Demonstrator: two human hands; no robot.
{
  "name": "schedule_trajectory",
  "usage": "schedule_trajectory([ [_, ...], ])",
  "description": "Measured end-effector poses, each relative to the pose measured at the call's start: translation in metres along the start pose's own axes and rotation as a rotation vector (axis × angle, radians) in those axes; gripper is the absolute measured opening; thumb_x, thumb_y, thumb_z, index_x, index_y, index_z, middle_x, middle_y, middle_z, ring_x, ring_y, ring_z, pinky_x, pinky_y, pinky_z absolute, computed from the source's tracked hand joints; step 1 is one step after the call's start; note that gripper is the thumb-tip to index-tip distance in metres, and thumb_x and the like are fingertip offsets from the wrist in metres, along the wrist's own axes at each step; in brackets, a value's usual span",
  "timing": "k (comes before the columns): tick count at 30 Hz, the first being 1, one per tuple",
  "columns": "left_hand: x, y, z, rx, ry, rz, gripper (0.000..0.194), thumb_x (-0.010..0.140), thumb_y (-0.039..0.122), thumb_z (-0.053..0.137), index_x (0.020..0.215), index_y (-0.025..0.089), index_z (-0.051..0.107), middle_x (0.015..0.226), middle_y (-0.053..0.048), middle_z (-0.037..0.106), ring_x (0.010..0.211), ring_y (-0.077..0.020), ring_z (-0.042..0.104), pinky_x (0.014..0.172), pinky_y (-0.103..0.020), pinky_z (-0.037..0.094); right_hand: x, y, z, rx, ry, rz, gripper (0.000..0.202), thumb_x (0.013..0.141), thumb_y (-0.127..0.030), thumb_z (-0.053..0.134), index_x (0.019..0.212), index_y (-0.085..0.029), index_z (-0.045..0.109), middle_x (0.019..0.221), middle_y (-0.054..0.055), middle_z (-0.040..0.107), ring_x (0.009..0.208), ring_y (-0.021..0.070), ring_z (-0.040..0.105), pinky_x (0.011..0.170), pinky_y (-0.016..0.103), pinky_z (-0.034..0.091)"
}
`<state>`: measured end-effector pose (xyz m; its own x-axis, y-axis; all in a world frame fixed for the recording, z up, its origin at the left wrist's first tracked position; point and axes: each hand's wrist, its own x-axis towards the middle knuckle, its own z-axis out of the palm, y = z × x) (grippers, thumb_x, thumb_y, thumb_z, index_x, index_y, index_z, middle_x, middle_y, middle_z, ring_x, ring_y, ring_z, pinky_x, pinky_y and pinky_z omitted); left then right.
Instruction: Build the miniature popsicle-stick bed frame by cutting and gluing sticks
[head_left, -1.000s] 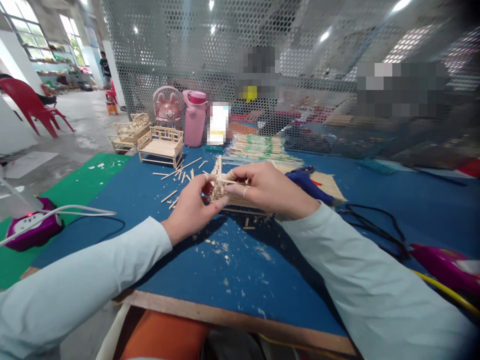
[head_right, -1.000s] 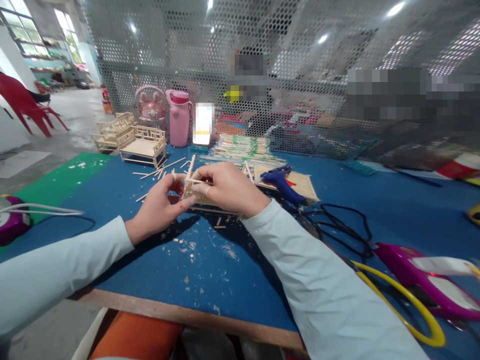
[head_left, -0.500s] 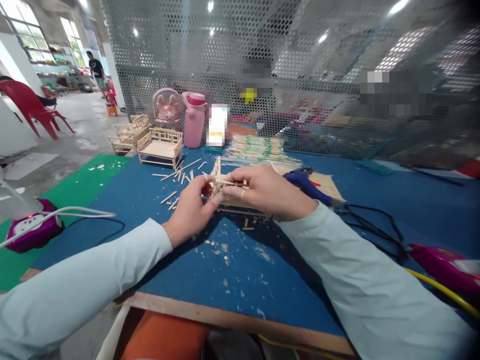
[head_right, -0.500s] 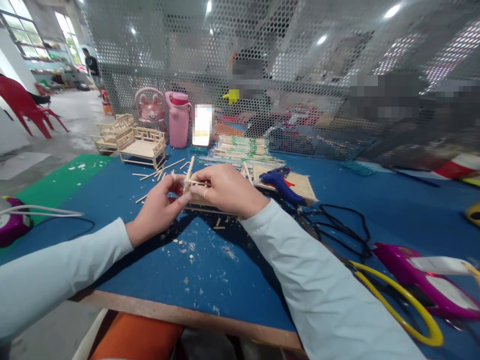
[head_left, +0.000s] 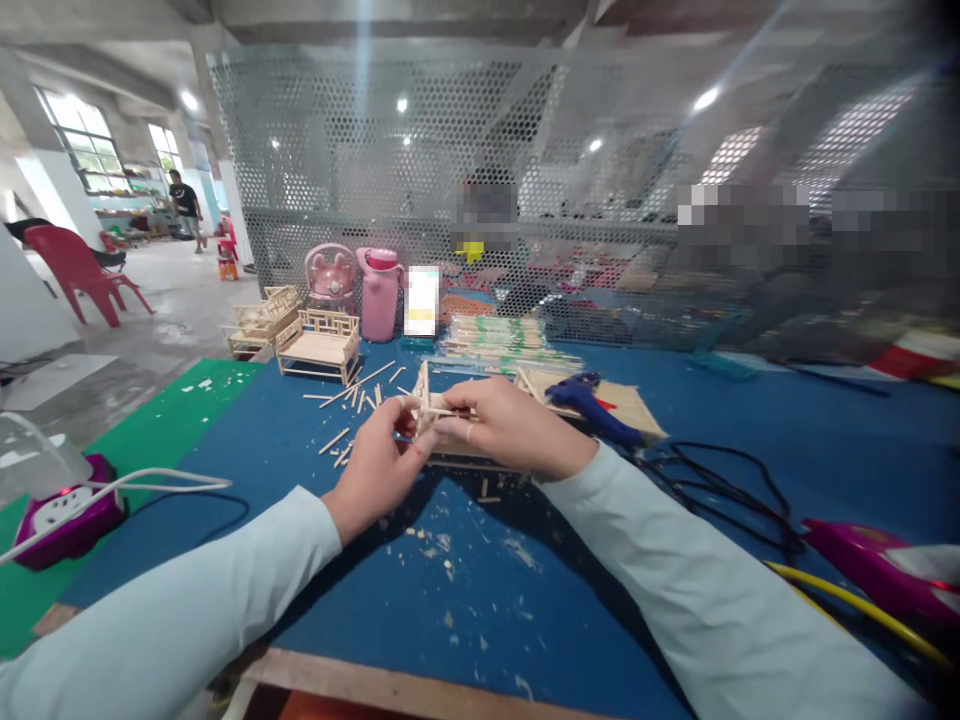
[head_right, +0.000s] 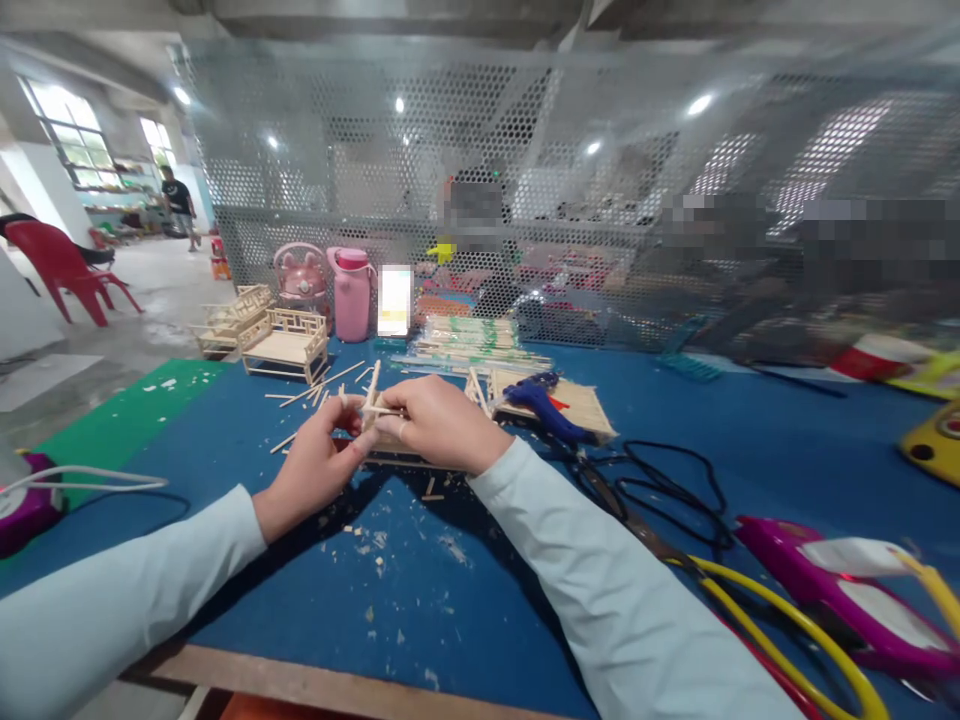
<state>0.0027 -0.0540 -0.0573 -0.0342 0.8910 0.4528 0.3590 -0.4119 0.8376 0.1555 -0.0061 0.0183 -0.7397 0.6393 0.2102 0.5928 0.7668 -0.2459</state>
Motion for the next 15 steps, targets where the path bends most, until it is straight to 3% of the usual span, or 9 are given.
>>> schedule_trajectory([
  [9,0.0006,0.0005,-0.0006,-0.011,-0.006,-0.018,0.02,0.08,0.023,0.056,0.099,0.015,0.052,0.082,-0.002,0.054,0.073,-0.012,0.052,0.064,-0.024,0.045,-0.0009,-0.0019,-0.001,0.025,-0.002,-0.032,0.016,0.078,-0.021,0.05,0.07,-0.014,0.062,0.065,0.001,0.058,0.058,0.01,0.046,0.054,0.022,0.027],
  [15,-0.0002,0.0004,-0.0007,-0.004,-0.008,-0.014,0.021,0.08,0.023,0.057,0.1,0.016,0.052,0.082,-0.002,0.055,0.073,-0.012,0.053,0.062,-0.023,0.045,-0.0012,-0.0024,-0.001,0.052,-0.002,-0.015,0.02,0.077,-0.021,0.05,0.085,-0.014,0.067,0.074,0.004,0.065,0.062,0.0113,0.05,0.056,0.023,0.03],
])
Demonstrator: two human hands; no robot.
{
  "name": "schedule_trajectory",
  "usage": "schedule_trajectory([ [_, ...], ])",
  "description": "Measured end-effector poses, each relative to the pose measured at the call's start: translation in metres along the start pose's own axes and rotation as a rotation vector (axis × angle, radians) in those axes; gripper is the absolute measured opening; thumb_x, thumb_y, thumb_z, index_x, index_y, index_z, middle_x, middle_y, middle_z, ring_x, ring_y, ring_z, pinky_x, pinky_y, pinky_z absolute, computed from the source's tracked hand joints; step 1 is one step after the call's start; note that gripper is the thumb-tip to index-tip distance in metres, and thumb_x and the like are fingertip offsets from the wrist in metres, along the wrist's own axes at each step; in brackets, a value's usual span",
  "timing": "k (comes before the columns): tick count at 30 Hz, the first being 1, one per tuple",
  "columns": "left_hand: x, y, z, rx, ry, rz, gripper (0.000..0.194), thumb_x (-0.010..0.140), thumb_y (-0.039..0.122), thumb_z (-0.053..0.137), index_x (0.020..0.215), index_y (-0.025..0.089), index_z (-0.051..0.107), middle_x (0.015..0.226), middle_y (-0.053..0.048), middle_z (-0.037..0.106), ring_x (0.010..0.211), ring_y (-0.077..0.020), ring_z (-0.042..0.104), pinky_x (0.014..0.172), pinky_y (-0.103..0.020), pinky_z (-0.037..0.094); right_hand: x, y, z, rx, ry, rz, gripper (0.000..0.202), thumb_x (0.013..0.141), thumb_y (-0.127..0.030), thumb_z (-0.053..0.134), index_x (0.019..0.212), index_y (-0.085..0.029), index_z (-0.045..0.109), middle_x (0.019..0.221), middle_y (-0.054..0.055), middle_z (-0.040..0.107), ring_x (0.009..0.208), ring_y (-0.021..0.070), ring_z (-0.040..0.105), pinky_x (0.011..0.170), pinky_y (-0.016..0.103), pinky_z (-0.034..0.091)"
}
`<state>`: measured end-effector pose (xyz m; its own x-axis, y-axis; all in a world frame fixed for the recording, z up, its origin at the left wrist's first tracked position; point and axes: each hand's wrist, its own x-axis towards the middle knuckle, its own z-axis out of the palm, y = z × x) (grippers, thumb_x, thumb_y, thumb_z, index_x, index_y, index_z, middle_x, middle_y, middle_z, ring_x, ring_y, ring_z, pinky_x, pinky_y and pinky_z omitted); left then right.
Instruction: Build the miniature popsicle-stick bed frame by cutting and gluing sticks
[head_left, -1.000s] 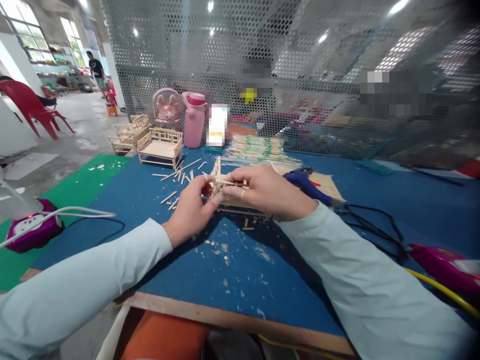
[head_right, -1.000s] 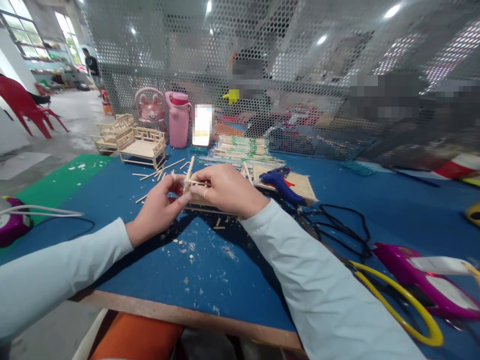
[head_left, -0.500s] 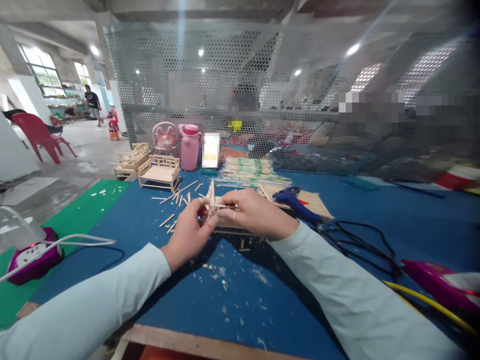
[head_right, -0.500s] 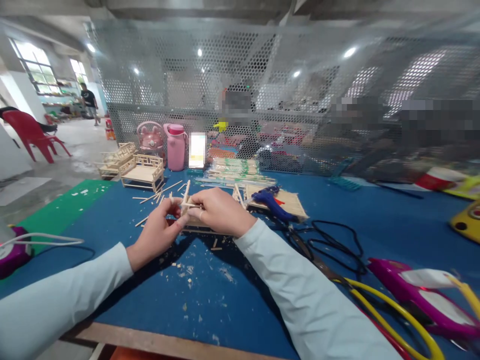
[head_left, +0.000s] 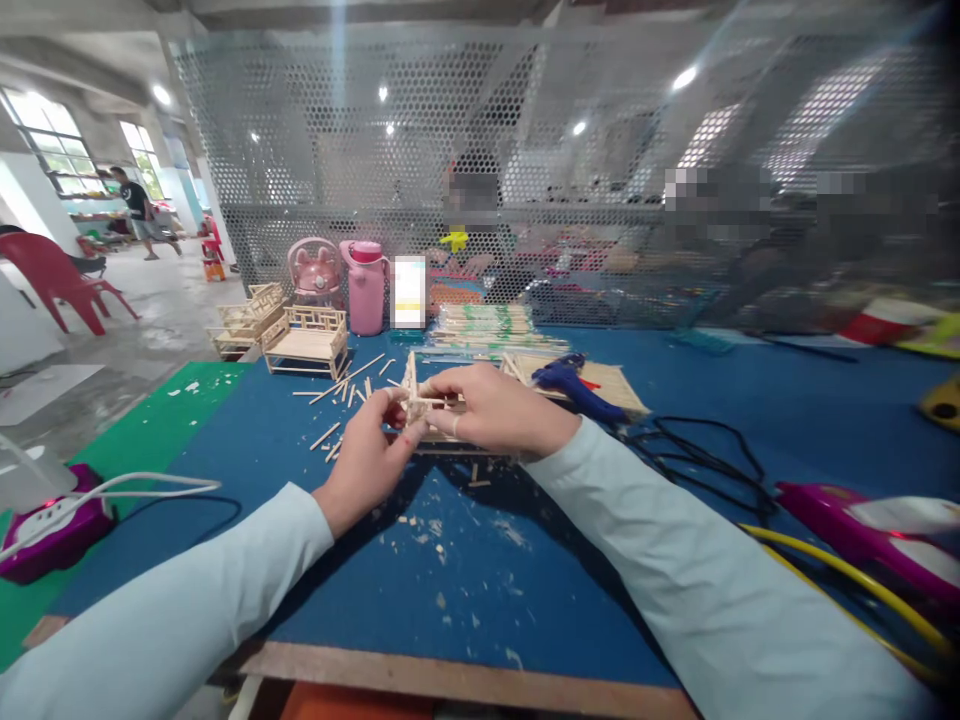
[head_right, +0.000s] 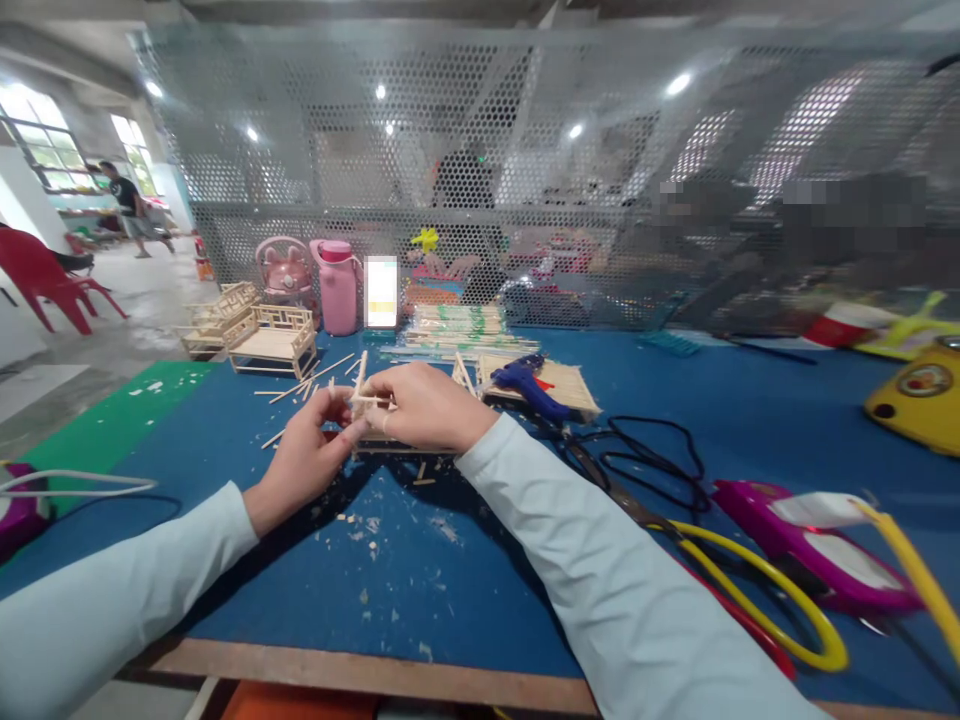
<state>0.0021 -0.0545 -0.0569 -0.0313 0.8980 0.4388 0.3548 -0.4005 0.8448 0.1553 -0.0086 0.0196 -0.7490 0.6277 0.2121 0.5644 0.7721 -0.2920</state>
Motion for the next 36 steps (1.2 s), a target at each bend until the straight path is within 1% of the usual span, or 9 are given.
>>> schedule_trajectory([
  [16,0.001,0.0,0.0,0.022,0.008,-0.009,0.025,0.08,0.024,0.057,0.102,0.014,0.051,0.083,-0.002,0.053,0.074,-0.0118,0.052,0.062,-0.023,0.045,-0.004,-0.007,-0.019,0.04,-0.043,0.089,0.028,0.074,-0.039,0.06,0.087,-0.015,0.067,0.075,0.003,0.065,0.065,0.0135,0.053,0.058,0.025,0.035],
  [19,0.0,-0.001,0.0,-0.015,-0.013,-0.041,0.035,0.078,0.027,0.059,0.108,0.015,0.047,0.084,-0.002,0.052,0.075,-0.0118,0.05,0.063,-0.024,0.045,-0.011,-0.007,-0.037,0.114,0.196,0.079,0.031,0.077,-0.044,0.057,0.086,-0.015,0.066,0.077,0.004,0.064,0.068,0.0147,0.053,0.062,0.028,0.038],
  [22,-0.003,-0.002,-0.004,-0.044,-0.047,-0.069,0.049,0.072,0.025,0.065,0.115,0.017,0.043,0.089,-0.002,0.052,0.081,-0.0134,0.051,0.066,-0.025,0.047,-0.018,-0.01,-0.049,0.281,0.61,-0.015,0.027,0.083,-0.042,0.05,0.088,-0.02,0.063,0.077,0.002,0.062,0.067,0.014,0.052,0.063,0.03,0.039],
  [25,-0.003,-0.002,-0.011,-0.003,-0.053,-0.053,0.057,0.069,0.025,0.068,0.119,0.018,0.041,0.1,-0.006,0.053,0.088,-0.0158,0.052,0.068,-0.027,0.048,-0.028,-0.015,-0.05,0.372,0.976,-0.052,0.014,0.082,-0.031,0.056,0.094,-0.026,0.061,0.076,-0.001,0.058,0.064,0.0135,0.052,0.064,0.03,0.04],
  [27,0.0,-0.003,-0.018,0.025,0.019,-0.015,0.051,0.073,0.024,0.063,0.119,0.018,0.042,0.106,-0.008,0.054,0.089,-0.0161,0.053,0.069,-0.028,0.048,-0.042,-0.019,-0.043,0.365,1.087,-0.033,0.004,0.081,-0.025,0.058,0.083,-0.026,0.061,0.073,-0.001,0.057,0.064,0.014,0.051,0.063,0.031,0.04],
  [30,0.006,-0.004,-0.027,0.012,0.235,0.093,0.032,0.081,0.025,0.055,0.11,0.016,0.049,0.104,-0.009,0.056,0.087,-0.0153,0.054,0.07,-0.028,0.048,-0.069,-0.027,-0.018,0.439,1.022,0.075,0.036,0.089,-0.029,0.047,0.054,-0.022,0.047,0.057,-0.001,0.05,0.056,0.0133,0.046,0.057,0.029,0.037],
  [32,0.006,-0.003,-0.028,-0.004,0.363,0.214,0.023,0.085,0.028,0.05,0.105,0.017,0.052,0.102,-0.008,0.057,0.086,-0.015,0.055,0.074,-0.029,0.047,-0.086,-0.036,0.008,0.625,0.796,0.138,0.049,0.093,-0.041,0.035,0.048,-0.022,0.04,0.045,-0.002,0.043,0.045,0.0114,0.039,0.049,0.028,0.033],
  [34,-0.001,0.002,-0.023,-0.029,0.412,0.331,0.023,0.089,0.031,0.045,0.106,0.018,0.052,0.103,-0.008,0.057,0.09,-0.0158,0.055,0.08,-0.031,0.046,-0.094,-0.047,0.037,0.81,0.552,0.252,0.053,0.092,-0.047,0.036,0.046,-0.021,0.039,0.041,-0.003,0.039,0.04,0.0098,0.035,0.043,0.027,0.029],
  [36,-0.014,0.01,-0.012,-0.052,0.39,0.406,0.029,0.092,0.035,0.038,0.113,0.019,0.05,0.111,-0.009,0.055,0.1,-0.0183,0.054,0.087,-0.034,0.045,-0.092,-0.059,0.061,0.935,0.568,0.351,0.047,0.088,-0.05,0.042,0.053,-0.02,0.049,0.047,-0.003,0.046,0.042,0.0091,0.038,0.044,0.026,0.033],
])
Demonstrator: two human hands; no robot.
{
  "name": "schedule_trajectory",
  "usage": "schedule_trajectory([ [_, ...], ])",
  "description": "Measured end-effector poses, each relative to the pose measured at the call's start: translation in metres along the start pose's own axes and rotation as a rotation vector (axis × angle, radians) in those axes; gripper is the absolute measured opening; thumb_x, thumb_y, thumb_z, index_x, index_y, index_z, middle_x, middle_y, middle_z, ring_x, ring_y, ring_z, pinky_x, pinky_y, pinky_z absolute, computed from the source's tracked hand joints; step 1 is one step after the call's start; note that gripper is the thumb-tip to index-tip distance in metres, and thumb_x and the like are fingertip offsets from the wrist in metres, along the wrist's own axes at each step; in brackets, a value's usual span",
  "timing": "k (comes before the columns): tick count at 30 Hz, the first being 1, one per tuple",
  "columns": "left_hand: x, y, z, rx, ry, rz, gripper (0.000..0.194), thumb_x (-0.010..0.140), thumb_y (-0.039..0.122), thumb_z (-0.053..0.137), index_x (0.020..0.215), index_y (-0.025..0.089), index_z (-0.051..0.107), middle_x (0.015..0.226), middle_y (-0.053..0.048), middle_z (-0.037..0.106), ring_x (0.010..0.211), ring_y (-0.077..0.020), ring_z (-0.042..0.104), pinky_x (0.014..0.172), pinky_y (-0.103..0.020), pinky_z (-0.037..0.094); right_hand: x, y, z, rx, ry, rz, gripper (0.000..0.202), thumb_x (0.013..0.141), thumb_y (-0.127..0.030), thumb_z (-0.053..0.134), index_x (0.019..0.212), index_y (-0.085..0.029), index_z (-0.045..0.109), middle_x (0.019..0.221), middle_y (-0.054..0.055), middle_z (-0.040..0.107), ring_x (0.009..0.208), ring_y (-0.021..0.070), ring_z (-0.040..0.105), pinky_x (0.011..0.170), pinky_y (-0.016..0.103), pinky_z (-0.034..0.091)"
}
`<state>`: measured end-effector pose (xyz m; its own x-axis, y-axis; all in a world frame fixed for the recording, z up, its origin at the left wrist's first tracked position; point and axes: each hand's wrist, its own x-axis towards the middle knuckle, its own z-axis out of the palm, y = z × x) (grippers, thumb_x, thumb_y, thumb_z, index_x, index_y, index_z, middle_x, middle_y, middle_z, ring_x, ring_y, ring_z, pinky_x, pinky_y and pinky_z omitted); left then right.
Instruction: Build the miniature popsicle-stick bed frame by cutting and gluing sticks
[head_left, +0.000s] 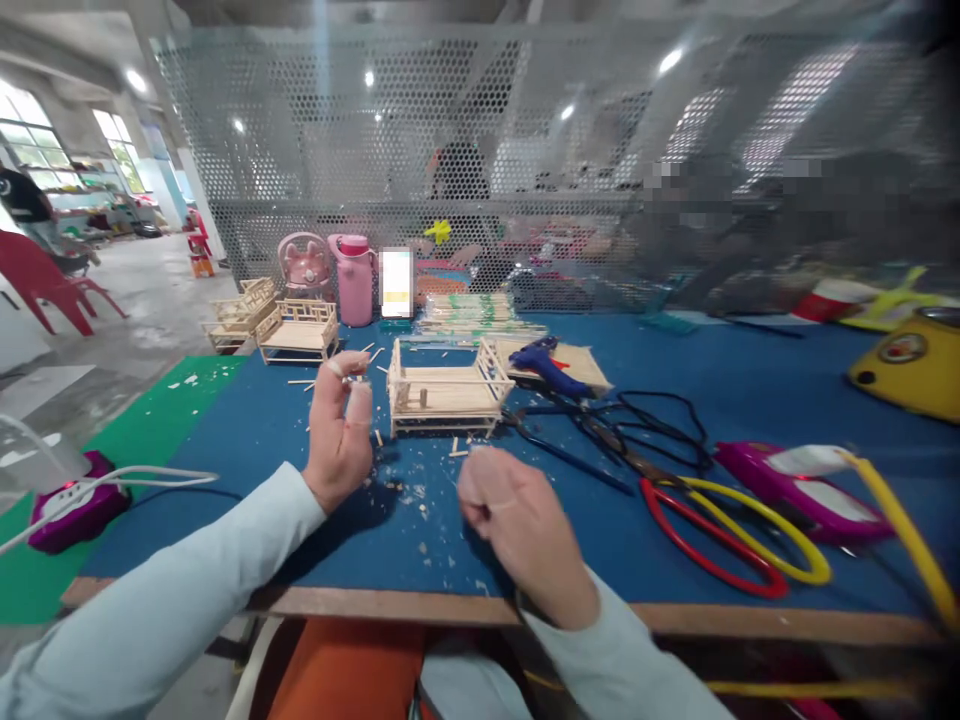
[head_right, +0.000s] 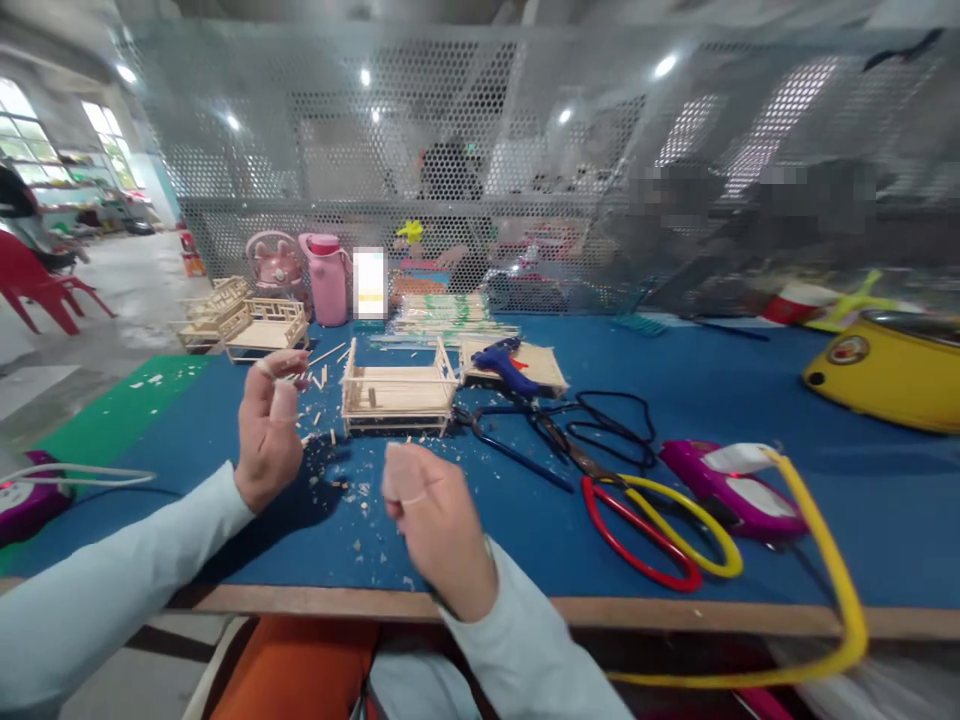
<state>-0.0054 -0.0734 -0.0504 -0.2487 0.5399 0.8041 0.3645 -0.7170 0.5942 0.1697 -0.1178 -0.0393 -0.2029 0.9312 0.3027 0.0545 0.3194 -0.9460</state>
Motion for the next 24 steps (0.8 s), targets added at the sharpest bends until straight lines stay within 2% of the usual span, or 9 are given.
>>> schedule_trajectory([
  [3,-0.019,0.021,0.009,-0.014,-0.104,0.107,0.046,0.093,0.046,0.026,0.131,0.022,0.038,0.136,-0.013,0.041,0.126,-0.025,0.039,0.102,-0.043,0.034,-0.006,0.008,0.03,0.209,0.008,0.045,0.035,0.081,-0.051,0.056,0.101,-0.023,0.063,0.097,0.004,0.066,0.083,0.0155,0.06,0.073,0.03,0.047],
  [7,-0.011,0.026,0.01,0.129,-0.451,0.295,0.069,0.085,0.066,0.015,0.14,0.026,0.029,0.15,-0.011,0.024,0.141,-0.0313,0.01,0.112,-0.054,0.003,-0.017,0.008,0.052,0.509,-0.092,0.025,0.053,0.085,-0.062,0.037,0.118,-0.027,0.059,0.127,0.004,0.057,0.124,0.021,0.043,0.105,0.041,0.031],
  [10,0.017,0.017,0.002,0.268,-0.157,0.158,0.064,0.089,0.06,0.007,0.141,0.029,0.029,0.151,-0.007,0.023,0.142,-0.0265,0.003,0.112,-0.052,-0.006,-0.028,0.005,0.052,0.688,-0.137,-0.033,0.065,0.082,-0.07,0.027,0.116,-0.026,0.062,0.128,0.005,0.057,0.125,0.0242,0.043,0.107,0.045,0.027],
  [12,0.029,0.016,-0.004,0.296,0.043,0.159,0.059,0.091,0.054,0.005,0.142,0.031,0.024,0.152,-0.003,0.022,0.143,-0.0209,0.001,0.115,-0.046,-0.003,-0.029,0.002,0.048,0.742,-0.115,-0.025,0.065,0.083,-0.069,0.026,0.115,-0.027,0.062,0.128,0.005,0.057,0.125,0.0246,0.044,0.106,0.045,0.027],
  [13,0.03,0.017,-0.007,0.31,0.029,0.222,0.059,0.091,0.055,0.007,0.143,0.031,0.022,0.152,-0.003,0.021,0.143,-0.0203,0.002,0.115,-0.044,-0.001,-0.028,0.0,0.046,0.762,-0.1,0.004,0.063,0.084,-0.068,0.027,0.115,-0.027,0.062,0.129,0.004,0.057,0.124,0.0242,0.044,0.105,0.044,0.029],
  [16,0.019,0.025,-0.011,0.273,-0.388,0.425,0.056,0.09,0.057,0.027,0.14,0.031,0.031,0.151,-0.006,0.026,0.141,-0.0265,0.013,0.113,-0.05,0.01,-0.018,-0.005,0.042,0.849,-0.1,0.105,0.062,0.083,-0.069,0.03,0.113,-0.026,0.063,0.129,0.004,0.055,0.12,0.0236,0.046,0.099,0.041,0.035],
  [17,0.015,0.027,-0.012,0.252,-0.426,0.418,0.054,0.09,0.054,0.031,0.138,0.029,0.035,0.148,-0.008,0.03,0.141,-0.0279,0.015,0.112,-0.052,0.013,-0.014,-0.007,0.04,0.885,-0.098,0.119,0.063,0.082,-0.07,0.031,0.111,-0.025,0.065,0.128,0.005,0.056,0.118,0.0232,0.048,0.096,0.039,0.037],
  [20,0.008,0.031,-0.011,0.152,-0.284,0.258,0.047,0.092,0.045,0.036,0.131,0.02,0.045,0.137,-0.014,0.045,0.132,-0.0262,0.036,0.108,-0.047,0.028,-0.009,-0.01,0.037,0.937,-0.057,0.119,0.062,0.081,-0.069,0.035,0.105,-0.022,0.067,0.111,0.006,0.063,0.098,0.0185,0.055,0.083,0.031,0.042],
  [24,0.013,0.036,-0.004,-0.145,-0.565,-0.078,0.03,0.088,0.04,0.049,0.091,0.017,0.068,0.088,-0.008,0.071,0.083,-0.0176,0.065,0.076,-0.029,0.051,-0.014,-0.011,0.034,0.931,-0.184,0.147,0.057,0.082,-0.064,0.04,0.108,-0.02,0.064,0.053,-0.002,0.053,0.049,0.0106,0.042,0.054,0.025,0.035],
])
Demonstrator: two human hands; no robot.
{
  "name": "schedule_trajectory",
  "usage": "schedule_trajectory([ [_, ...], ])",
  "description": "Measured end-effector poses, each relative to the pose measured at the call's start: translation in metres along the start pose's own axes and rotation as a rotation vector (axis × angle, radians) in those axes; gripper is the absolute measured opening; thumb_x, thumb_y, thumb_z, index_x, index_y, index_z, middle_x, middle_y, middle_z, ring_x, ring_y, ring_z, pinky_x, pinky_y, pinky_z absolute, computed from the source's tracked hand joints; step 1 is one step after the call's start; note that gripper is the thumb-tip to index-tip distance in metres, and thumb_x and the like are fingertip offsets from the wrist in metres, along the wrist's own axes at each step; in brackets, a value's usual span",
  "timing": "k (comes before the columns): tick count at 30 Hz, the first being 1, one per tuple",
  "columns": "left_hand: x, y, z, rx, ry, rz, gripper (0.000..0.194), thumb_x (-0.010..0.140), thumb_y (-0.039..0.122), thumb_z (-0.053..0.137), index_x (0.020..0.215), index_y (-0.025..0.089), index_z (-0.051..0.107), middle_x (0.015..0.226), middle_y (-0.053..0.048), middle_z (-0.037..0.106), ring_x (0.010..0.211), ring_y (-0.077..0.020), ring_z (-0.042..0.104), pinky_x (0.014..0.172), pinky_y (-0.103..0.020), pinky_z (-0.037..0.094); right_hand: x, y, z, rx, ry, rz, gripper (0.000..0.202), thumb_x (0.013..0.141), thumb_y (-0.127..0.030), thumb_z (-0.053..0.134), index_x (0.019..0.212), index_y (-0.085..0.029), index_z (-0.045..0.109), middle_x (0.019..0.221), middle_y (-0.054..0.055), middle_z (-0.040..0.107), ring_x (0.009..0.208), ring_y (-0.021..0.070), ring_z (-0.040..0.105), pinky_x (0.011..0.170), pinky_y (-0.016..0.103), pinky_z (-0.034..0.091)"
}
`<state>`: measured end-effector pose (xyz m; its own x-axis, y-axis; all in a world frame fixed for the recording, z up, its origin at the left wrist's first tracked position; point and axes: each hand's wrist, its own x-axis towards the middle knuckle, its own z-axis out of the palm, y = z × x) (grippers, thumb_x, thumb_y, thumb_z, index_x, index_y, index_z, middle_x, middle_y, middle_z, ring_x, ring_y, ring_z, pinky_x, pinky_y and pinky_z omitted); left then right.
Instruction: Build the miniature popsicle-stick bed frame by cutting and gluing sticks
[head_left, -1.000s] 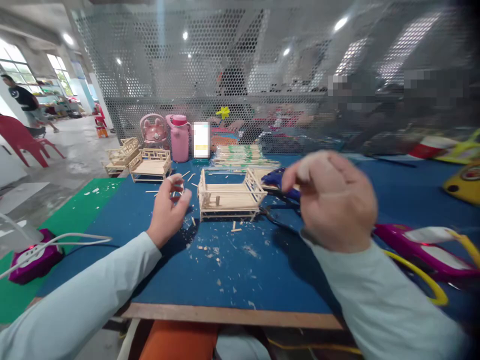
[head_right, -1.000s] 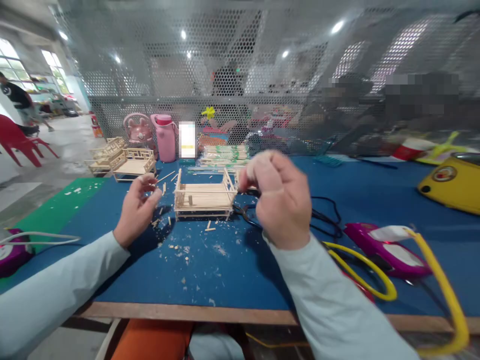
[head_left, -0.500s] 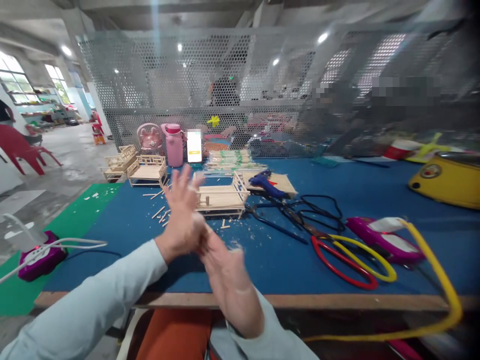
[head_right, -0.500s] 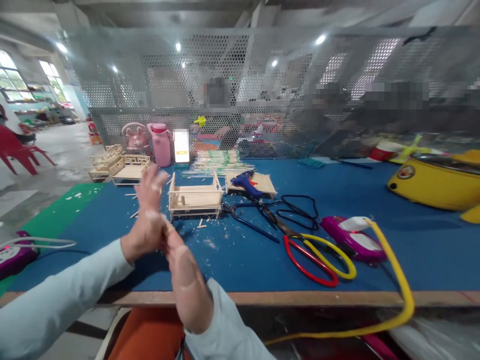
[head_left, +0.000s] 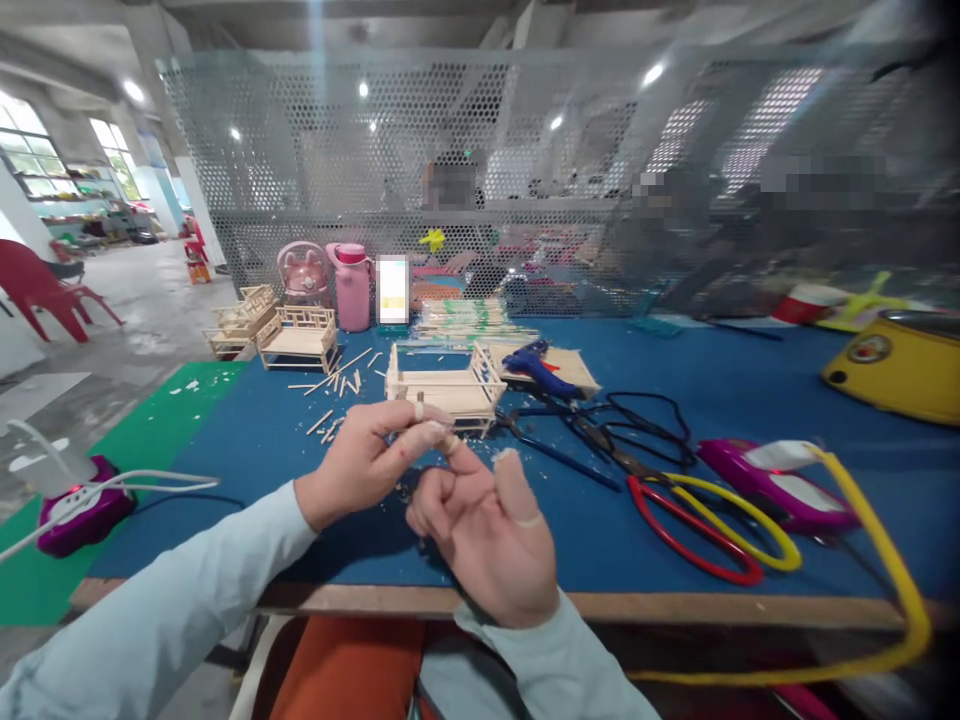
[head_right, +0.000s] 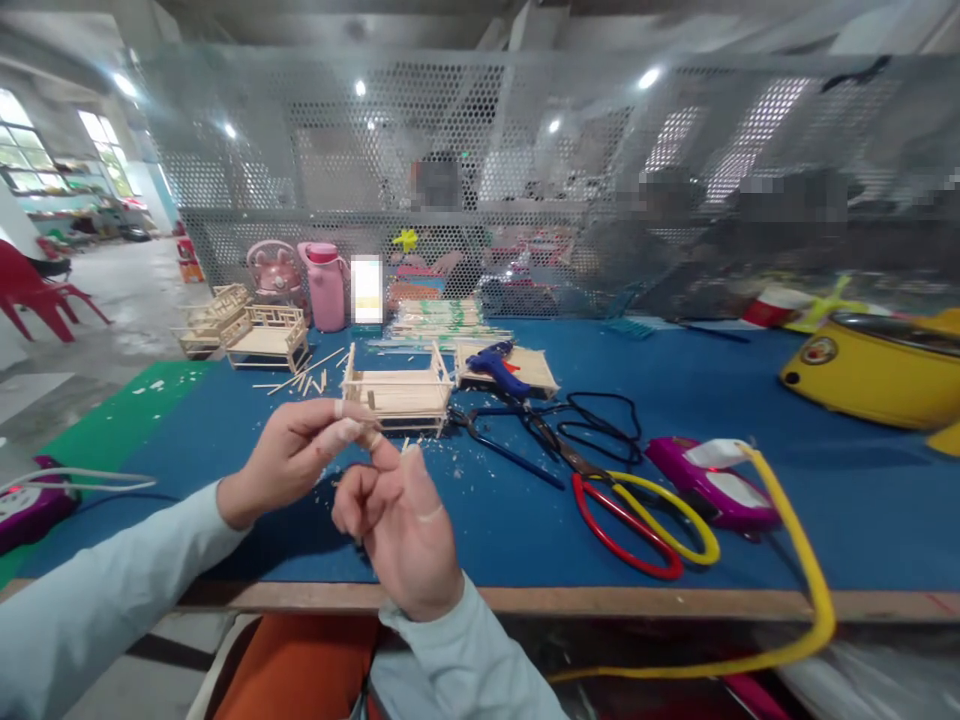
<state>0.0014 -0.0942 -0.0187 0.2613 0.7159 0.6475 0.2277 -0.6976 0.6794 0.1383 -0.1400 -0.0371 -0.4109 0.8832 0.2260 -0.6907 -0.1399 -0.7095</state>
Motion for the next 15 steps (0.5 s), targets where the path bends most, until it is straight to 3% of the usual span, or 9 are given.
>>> schedule_trajectory([
  [2,0.007,0.0,0.0,-0.206,0.123,-0.159,0.032,0.087,0.041,0.051,0.077,0.016,0.068,0.076,-0.006,0.069,0.073,-0.0147,0.065,0.069,-0.026,0.051,-0.005,0.001,0.0,0.01,-0.079,0.038,0.057,0.082,-0.063,0.041,0.116,-0.021,0.059,0.045,-0.005,0.045,0.041,0.0092,0.031,0.048,0.024,0.028],
  [5,0.015,-0.003,-0.005,-0.479,0.536,-0.276,0.03,0.08,0.046,0.059,0.08,0.017,0.065,0.065,0.001,0.062,0.057,-0.0079,0.059,0.059,-0.02,0.05,-0.011,0.003,0.001,0.013,-0.156,0.03,0.062,0.079,-0.06,0.049,0.127,-0.022,0.049,0.045,-0.006,0.045,0.039,0.0089,0.031,0.045,0.024,0.026],
  [6,0.016,-0.003,-0.006,-0.504,0.607,-0.283,0.029,0.078,0.045,0.062,0.082,0.017,0.065,0.064,0.002,0.06,0.055,-0.0063,0.057,0.058,-0.018,0.049,-0.012,0.003,0.0,0.007,-0.161,0.02,0.063,0.078,-0.059,0.051,0.13,-0.023,0.046,0.045,-0.007,0.045,0.038,0.0087,0.031,0.044,0.023,0.026],
  [7,0.014,-0.003,-0.005,-0.52,0.603,-0.286,0.029,0.077,0.045,0.063,0.086,0.017,0.065,0.066,0.002,0.061,0.056,-0.0057,0.056,0.058,-0.017,0.048,-0.012,0.003,0.0,0.003,-0.156,0.014,0.065,0.077,-0.057,0.053,0.132,-0.023,0.044,0.045,-0.007,0.045,0.038,0.0085,0.031,0.043,0.023,0.027],
  [8,0.01,0.0,-0.002,-0.559,0.541,-0.291,0.031,0.077,0.045,0.064,0.094,0.018,0.064,0.071,0.001,0.063,0.061,-0.0067,0.058,0.06,-0.017,0.049,-0.012,0.004,0.0,0.003,-0.145,0.016,0.067,0.076,-0.056,0.055,0.133,-0.023,0.043,0.045,-0.007,0.044,0.037,0.0083,0.031,0.042,0.023,0.027],
  [10,-0.004,0.007,0.011,-0.675,0.273,-0.321,0.043,0.074,0.044,0.068,0.109,0.022,0.06,0.093,-0.004,0.067,0.081,-0.0124,0.063,0.067,-0.021,0.051,-0.012,0.006,-0.001,0.03,-0.146,0.042,0.066,0.075,-0.055,0.056,0.131,-0.023,0.044,0.043,-0.008,0.043,0.035,0.0075,0.029,0.039,0.021,0.027],
  [12,-0.021,0.016,0.031,-0.821,-0.025,-0.446,0.038,0.077,0.044,0.064,0.105,0.019,0.062,0.093,-0.007,0.068,0.084,-0.015,0.064,0.076,-0.026,0.051,-0.015,0.009,-0.004,0.093,-0.206,0.083,0.067,0.074,-0.058,0.054,0.13,-0.025,0.043,0.039,-0.01,0.041,0.03,0.0066,0.027,0.035,0.02,0.027],
  [15,-0.04,0.026,0.054,-1.039,-0.243,-0.563,0.047,0.078,0.059,0.054,0.093,0.016,0.063,0.092,-0.01,0.069,0.085,-0.0188,0.065,0.083,-0.032,0.05,-0.026,0.01,-0.015,0.075,-0.247,0.192,0.082,0.067,-0.072,0.05,0.134,-0.026,0.037,0.032,-0.013,0.038,0.021,0.0067,0.022,0.029,0.019,0.025],
])
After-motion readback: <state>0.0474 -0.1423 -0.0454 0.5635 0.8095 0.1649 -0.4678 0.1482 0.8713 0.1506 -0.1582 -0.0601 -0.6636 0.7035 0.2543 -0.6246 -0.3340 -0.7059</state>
